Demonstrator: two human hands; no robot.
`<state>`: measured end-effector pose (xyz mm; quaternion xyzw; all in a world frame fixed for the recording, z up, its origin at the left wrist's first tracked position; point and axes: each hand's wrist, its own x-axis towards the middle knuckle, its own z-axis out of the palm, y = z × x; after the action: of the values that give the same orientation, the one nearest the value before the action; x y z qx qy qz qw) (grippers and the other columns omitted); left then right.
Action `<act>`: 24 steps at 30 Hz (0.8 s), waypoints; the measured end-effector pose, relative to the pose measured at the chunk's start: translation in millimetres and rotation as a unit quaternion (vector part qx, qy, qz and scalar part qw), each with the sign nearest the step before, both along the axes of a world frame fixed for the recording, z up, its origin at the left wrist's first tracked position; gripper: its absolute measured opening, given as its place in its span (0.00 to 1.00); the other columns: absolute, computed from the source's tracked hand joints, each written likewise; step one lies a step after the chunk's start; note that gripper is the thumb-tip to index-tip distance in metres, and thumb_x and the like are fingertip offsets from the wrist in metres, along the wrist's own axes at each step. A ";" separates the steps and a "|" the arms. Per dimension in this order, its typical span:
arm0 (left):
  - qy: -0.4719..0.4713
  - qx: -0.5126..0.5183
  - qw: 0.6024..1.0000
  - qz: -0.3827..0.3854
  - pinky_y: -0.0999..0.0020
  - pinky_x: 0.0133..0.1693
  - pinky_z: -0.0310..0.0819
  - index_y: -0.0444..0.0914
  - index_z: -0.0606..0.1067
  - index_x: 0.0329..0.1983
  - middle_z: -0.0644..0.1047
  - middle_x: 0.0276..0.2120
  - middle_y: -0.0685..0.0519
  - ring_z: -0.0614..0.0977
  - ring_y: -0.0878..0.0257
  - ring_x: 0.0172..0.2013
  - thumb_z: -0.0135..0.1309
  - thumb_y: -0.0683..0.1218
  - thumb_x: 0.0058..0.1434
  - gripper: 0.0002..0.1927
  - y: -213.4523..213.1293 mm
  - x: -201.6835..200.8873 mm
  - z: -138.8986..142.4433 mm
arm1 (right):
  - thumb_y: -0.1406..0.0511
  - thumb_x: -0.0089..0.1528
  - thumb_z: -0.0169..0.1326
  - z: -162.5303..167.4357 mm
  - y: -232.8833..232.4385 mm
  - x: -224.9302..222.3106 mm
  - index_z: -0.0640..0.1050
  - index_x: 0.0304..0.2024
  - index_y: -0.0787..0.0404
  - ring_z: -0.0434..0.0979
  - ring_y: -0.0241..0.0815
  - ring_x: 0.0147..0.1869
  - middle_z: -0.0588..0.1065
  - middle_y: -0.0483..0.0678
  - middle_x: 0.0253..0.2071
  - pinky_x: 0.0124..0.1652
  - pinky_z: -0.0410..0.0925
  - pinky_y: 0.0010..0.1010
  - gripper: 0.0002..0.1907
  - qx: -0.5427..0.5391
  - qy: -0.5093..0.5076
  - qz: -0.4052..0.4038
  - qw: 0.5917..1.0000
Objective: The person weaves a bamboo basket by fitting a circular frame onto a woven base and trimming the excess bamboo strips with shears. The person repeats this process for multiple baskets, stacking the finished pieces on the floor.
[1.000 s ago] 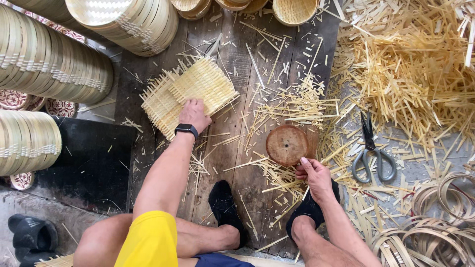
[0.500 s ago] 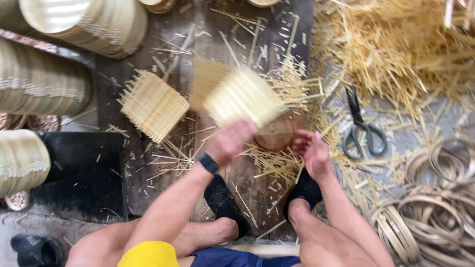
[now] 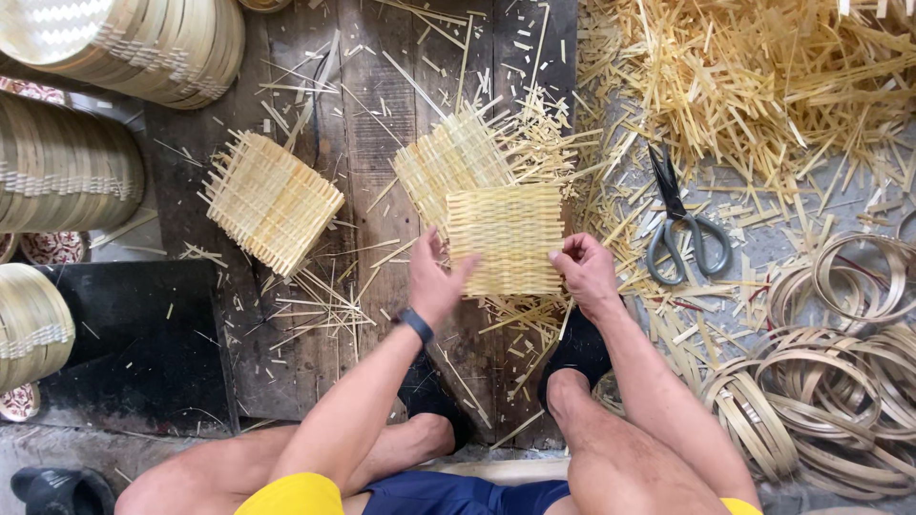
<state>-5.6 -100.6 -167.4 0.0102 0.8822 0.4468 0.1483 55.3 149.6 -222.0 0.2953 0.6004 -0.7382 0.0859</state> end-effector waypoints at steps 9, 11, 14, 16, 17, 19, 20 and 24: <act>-0.209 0.200 0.947 0.140 0.72 0.38 0.80 0.31 0.81 0.46 0.84 0.35 0.50 0.83 0.67 0.33 0.68 0.38 0.52 0.18 5.8 -24.8 -43.3 | 0.70 0.58 0.64 20.6 -1.2 -10.3 0.77 0.44 0.65 0.79 0.30 0.37 0.80 0.45 0.36 0.38 0.73 0.19 0.13 0.032 -0.034 0.002 0.999; -0.219 0.234 0.938 0.134 0.73 0.38 0.81 0.32 0.81 0.45 0.85 0.35 0.51 0.84 0.68 0.32 0.68 0.38 0.52 0.17 6.3 -23.2 -42.6 | 0.69 0.59 0.64 23.8 -0.8 -10.9 0.77 0.44 0.67 0.78 0.30 0.36 0.80 0.45 0.35 0.36 0.73 0.19 0.13 0.048 -0.017 -0.004 0.999; -0.214 0.223 0.941 0.140 0.74 0.38 0.80 0.32 0.82 0.45 0.85 0.35 0.52 0.83 0.69 0.32 0.67 0.38 0.52 0.16 7.2 -22.4 -41.3 | 0.69 0.60 0.65 26.0 -2.2 -9.6 0.78 0.43 0.68 0.75 0.31 0.34 0.79 0.45 0.34 0.34 0.70 0.20 0.12 0.080 -0.015 -0.003 0.997; -0.195 0.196 0.953 0.124 0.73 0.37 0.78 0.31 0.82 0.45 0.84 0.35 0.52 0.82 0.69 0.33 0.68 0.39 0.53 0.16 6.6 -22.9 -42.0 | 0.68 0.60 0.66 25.2 -5.9 -8.9 0.79 0.43 0.68 0.74 0.31 0.33 0.78 0.45 0.32 0.33 0.68 0.22 0.13 0.110 -0.040 0.000 0.993; -0.185 0.184 0.959 0.111 0.73 0.37 0.77 0.30 0.82 0.45 0.84 0.35 0.52 0.82 0.69 0.33 0.68 0.39 0.54 0.16 5.8 -23.6 -42.9 | 0.68 0.59 0.66 23.7 -7.4 -9.6 0.79 0.43 0.67 0.75 0.30 0.33 0.78 0.44 0.33 0.34 0.69 0.22 0.13 0.112 -0.034 0.006 0.993; -0.190 0.170 0.960 0.113 0.74 0.38 0.78 0.30 0.81 0.47 0.84 0.35 0.52 0.82 0.68 0.33 0.67 0.41 0.54 0.18 2.9 -24.6 -43.8 | 0.67 0.58 0.66 19.5 -7.7 -9.5 0.79 0.42 0.66 0.77 0.29 0.35 0.79 0.42 0.33 0.36 0.72 0.21 0.13 0.122 -0.027 0.006 0.992; -0.195 0.163 0.961 0.109 0.74 0.38 0.78 0.30 0.80 0.48 0.84 0.36 0.53 0.83 0.68 0.34 0.67 0.41 0.54 0.19 1.4 -24.6 -43.8 | 0.67 0.58 0.66 16.6 -4.0 -8.9 0.79 0.43 0.65 0.76 0.29 0.35 0.78 0.42 0.33 0.36 0.71 0.22 0.13 0.100 -0.007 -0.022 0.995; -0.188 0.115 0.968 0.117 0.71 0.37 0.75 0.32 0.75 0.59 0.81 0.37 0.50 0.80 0.66 0.35 0.69 0.46 0.52 0.32 -4.9 -24.0 -38.4 | 0.65 0.65 0.62 4.9 55.0 5.6 0.80 0.43 0.63 0.74 0.29 0.39 0.77 0.42 0.36 0.40 0.70 0.23 0.08 0.234 0.090 -0.154 0.956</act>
<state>-29.7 -105.5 -205.8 -0.1601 0.7761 0.5538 0.2557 61.0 204.7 -217.1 0.3286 0.7089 -0.6045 -0.1550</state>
